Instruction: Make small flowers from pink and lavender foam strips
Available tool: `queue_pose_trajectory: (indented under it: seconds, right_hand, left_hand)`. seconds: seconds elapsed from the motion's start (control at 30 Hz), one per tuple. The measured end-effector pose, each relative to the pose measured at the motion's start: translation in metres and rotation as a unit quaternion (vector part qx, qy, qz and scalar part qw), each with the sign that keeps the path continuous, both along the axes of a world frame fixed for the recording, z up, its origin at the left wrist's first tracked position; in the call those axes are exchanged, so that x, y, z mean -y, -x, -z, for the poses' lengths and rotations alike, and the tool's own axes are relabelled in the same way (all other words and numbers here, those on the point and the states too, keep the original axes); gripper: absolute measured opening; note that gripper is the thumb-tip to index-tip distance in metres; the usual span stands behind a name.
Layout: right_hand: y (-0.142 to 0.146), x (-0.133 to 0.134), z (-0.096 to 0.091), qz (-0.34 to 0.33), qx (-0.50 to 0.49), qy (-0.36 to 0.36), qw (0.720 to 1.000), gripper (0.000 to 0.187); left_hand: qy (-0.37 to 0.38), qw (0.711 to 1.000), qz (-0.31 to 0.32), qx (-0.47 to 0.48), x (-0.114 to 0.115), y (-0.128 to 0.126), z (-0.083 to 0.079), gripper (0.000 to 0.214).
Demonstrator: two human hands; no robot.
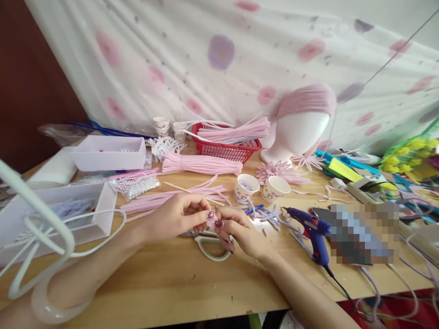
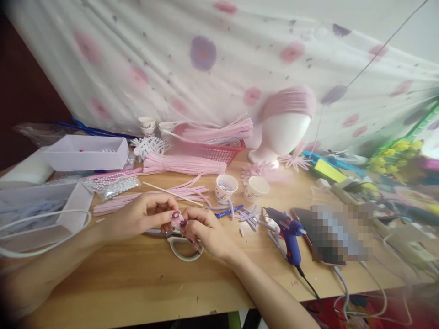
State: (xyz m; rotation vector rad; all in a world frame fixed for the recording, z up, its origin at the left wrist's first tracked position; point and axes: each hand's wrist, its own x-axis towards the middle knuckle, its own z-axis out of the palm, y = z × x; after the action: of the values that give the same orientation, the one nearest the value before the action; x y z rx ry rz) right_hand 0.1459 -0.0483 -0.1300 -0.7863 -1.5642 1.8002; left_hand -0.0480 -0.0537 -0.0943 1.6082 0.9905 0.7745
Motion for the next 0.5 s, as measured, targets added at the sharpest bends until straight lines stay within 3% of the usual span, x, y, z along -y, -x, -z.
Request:
queue_pose_trajectory:
  seconds: [0.17, 0.3, 0.4, 0.5]
  right_hand:
    - [0.002, 0.003, -0.001, -0.023, 0.005, 0.049, 0.999, 0.006]
    - [0.003, 0.002, -0.004, -0.034, 0.003, 0.086, 0.996, 0.011]
    - [0.004, 0.002, -0.003, -0.045, 0.005, 0.067, 0.997, 0.01]
    - [0.004, 0.004, 0.001, -0.017, 0.004, 0.019, 1.0, 0.013]
  left_hand:
    - [-0.012, 0.999, 0.024, -0.021, 0.0, 0.005, 0.008, 0.012]
    - [0.063, 0.996, 0.064, 0.012, 0.0, 0.006, 0.015, 0.013]
    - [0.116, 0.986, 0.095, 0.07, -0.001, 0.004, 0.021, 0.017]
    - [0.155, 0.974, 0.066, 0.153, 0.002, -0.001, 0.025, 0.02]
